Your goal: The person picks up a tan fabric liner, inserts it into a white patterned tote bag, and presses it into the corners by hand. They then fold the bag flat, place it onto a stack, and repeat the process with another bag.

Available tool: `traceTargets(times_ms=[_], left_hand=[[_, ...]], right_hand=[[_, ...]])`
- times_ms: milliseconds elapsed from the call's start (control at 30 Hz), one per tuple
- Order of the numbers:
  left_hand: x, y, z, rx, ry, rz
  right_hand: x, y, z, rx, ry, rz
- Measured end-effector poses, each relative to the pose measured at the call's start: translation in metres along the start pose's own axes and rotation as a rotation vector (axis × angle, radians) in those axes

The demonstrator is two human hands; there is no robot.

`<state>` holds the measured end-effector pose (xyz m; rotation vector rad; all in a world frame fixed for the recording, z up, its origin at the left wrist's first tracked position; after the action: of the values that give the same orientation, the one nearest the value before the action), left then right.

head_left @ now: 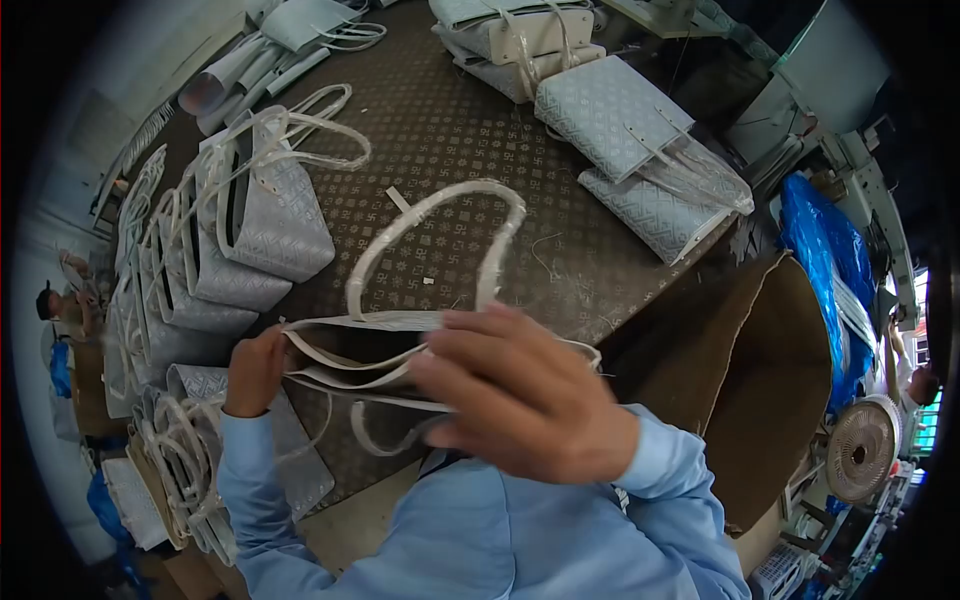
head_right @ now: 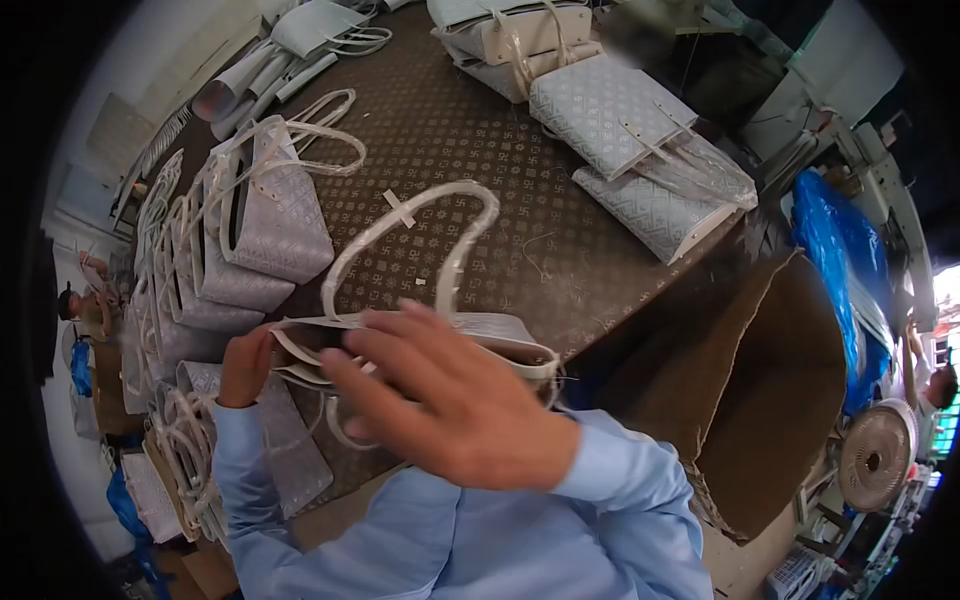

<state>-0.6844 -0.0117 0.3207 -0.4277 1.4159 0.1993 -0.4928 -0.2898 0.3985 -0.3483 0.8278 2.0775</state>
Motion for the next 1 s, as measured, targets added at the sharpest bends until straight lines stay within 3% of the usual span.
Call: traceTargets(times_ms=[100, 133, 233, 300, 367, 500, 533, 600, 700, 833, 900, 1000], left_hand=[[0.013, 0.036, 0.001, -0.175, -0.039, 0.054], [0.011, 0.035, 0.004, -0.188, -0.059, 0.072], [0.002, 0.04, 0.009, -0.192, -0.009, 0.212], [-0.012, 0.008, 0.017, -0.258, 0.151, 0.568], [-0.035, -0.062, 0.046, -0.021, -0.129, 0.373], [-0.016, -0.176, 0.08, 0.618, -0.065, -0.187], [-0.007, -0.186, 0.089, 0.625, -0.065, -0.189], [0.016, -0.197, 0.102, 0.727, 0.134, -0.289], [0.024, -0.2, 0.092, 0.755, 0.123, -0.231], [0.024, -0.211, 0.08, 0.897, 0.13, -0.127], [0.027, -0.211, 0.08, 0.873, 0.128, -0.164], [0.027, -0.217, 0.064, 0.899, 0.039, 0.186]], right_hand=[[-0.063, -0.02, -0.063, 0.472, -0.109, 0.174], [-0.058, -0.035, -0.084, 0.63, -0.129, 0.161], [0.001, -0.062, -0.137, 0.826, -0.098, 0.388], [0.033, -0.073, -0.147, 0.781, -0.158, 0.456], [0.042, -0.067, -0.132, 0.775, -0.255, 0.59], [0.038, -0.066, -0.131, 0.702, -0.29, 0.614], [0.041, -0.069, -0.137, 0.722, -0.253, 0.604], [0.042, -0.069, -0.143, 0.743, -0.233, 0.59], [0.042, -0.07, -0.143, 0.726, -0.257, 0.512], [0.042, -0.077, -0.149, 0.734, -0.26, 0.544], [0.044, -0.085, -0.148, 0.716, -0.233, 0.66], [0.041, -0.091, -0.147, 0.685, -0.189, 0.631]])
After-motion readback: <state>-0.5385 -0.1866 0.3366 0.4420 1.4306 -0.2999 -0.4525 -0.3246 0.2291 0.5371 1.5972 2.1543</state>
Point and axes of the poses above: each hand's wrist, its own z-axis towards the middle knuckle, its own x-axis out of the palm, y = z × x, the point moved 3 cm from there along z, towards the middle knuckle, and after that the axes turned 11 degrees about z, right-handed, at the moved point
